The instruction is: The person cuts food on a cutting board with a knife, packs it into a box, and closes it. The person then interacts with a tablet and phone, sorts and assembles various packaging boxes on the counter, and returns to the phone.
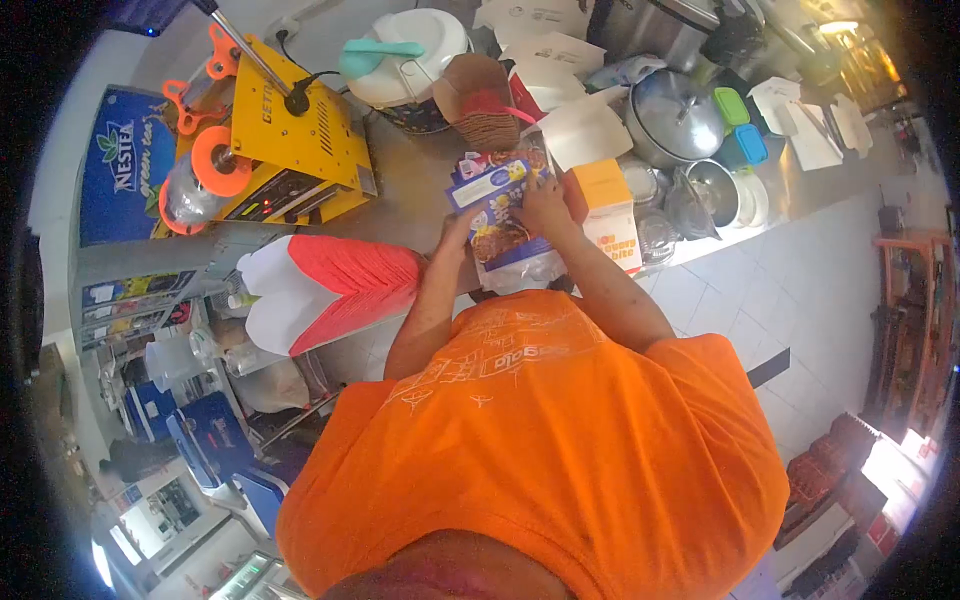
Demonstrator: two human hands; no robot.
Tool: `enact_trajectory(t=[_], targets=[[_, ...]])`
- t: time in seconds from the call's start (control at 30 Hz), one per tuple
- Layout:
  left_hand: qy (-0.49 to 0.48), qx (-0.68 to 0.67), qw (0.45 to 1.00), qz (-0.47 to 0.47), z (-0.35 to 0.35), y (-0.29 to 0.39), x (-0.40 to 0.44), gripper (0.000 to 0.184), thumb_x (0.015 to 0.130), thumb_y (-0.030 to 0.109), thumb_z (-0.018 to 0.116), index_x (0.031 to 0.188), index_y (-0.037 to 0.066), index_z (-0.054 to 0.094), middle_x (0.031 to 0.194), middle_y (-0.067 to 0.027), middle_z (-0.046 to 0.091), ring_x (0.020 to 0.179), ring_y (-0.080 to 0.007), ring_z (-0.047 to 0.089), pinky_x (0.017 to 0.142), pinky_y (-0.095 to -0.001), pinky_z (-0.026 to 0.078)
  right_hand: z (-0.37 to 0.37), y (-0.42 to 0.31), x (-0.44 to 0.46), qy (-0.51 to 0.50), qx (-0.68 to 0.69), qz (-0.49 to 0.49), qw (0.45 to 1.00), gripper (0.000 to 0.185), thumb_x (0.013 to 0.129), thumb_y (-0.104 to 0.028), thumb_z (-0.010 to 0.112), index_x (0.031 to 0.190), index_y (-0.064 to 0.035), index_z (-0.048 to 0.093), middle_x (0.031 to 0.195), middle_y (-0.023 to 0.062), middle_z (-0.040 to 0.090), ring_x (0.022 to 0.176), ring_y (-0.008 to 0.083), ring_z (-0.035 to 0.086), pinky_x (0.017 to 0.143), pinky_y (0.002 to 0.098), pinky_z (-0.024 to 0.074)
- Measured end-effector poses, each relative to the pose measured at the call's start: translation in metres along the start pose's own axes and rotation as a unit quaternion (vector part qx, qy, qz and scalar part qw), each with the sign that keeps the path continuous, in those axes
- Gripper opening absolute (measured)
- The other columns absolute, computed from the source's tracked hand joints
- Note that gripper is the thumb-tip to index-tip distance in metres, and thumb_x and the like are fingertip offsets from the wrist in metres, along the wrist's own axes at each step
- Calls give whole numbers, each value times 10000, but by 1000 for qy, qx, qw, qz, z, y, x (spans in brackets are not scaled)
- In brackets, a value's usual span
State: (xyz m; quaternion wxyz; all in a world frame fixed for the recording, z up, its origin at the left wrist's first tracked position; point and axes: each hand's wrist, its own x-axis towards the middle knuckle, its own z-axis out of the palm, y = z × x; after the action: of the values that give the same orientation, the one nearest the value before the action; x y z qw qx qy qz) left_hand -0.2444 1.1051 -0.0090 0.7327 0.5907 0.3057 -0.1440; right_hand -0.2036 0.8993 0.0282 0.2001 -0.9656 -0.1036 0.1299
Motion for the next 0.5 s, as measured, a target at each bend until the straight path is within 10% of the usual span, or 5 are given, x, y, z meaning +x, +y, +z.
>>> enact_trajectory(t=[0.33,0.5], targets=[[-44,-85,995,20,-1,-13,-16,484,828,159,794,1253,-13,640,1156,-121,706,1023,-230,688,888,-372,550,2,27,-3,13,104,-39,994,1002,719,-422,854,1471,34,375,1414,321,454,1328,517,405,1129,524,352],[-27,-134,976,169,-10,-17,-90,572,784,10,790,1314,-3,576,1214,-130,679,1087,-208,666,962,-363,538,-23,1,-33,191,402,-85,891,969,705,-106,813,1519,-4,298,1450,196,448,1419,289,354,1170,418,317]])
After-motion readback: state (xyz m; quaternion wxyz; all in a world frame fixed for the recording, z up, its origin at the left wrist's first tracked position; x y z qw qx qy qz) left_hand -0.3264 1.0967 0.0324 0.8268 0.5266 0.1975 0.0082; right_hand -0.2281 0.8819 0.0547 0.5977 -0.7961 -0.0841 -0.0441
